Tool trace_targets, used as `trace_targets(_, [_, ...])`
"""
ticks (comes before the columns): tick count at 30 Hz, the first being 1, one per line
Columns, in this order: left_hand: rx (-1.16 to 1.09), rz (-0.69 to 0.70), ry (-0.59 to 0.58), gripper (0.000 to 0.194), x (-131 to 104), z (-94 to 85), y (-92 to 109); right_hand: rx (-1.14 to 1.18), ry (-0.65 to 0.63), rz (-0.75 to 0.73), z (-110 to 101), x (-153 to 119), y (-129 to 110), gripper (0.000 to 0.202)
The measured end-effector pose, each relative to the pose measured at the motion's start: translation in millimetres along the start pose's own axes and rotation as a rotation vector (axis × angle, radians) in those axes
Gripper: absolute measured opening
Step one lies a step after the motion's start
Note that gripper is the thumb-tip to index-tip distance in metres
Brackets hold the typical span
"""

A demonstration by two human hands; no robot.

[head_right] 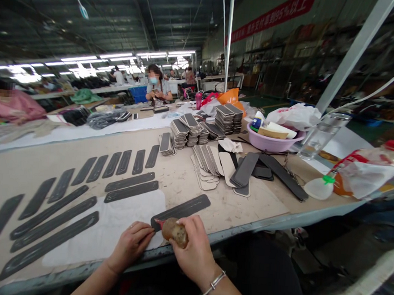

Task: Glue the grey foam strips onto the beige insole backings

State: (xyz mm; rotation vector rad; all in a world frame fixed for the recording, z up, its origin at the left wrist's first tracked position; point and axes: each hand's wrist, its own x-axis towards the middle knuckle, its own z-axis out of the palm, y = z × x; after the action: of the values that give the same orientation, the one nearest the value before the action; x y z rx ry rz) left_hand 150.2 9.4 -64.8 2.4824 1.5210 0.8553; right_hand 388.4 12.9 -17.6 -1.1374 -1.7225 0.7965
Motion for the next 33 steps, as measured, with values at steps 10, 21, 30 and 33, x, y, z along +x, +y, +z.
trace_targets(10, [0.042,0.026,-0.009,0.015,2.2,-3.0,3.0,-0.023,-0.049,0.052,-11.2,-4.4,-3.7,0.038])
trace_targets(21, [0.05,0.063,0.042,0.012,2.8,1.3,-2.1,-0.252,0.248,0.072,-74.0,3.0,33.8,0.033])
trace_targets(30, [0.073,0.077,0.057,0.01,1.0,6.0,-8.0,-0.401,0.4,0.118,-87.3,14.1,62.3,0.033])
trace_targets(33, [0.093,0.091,0.068,0.011,2.4,5.9,-7.4,-0.41,0.39,0.128,-88.0,12.5,57.6,0.033])
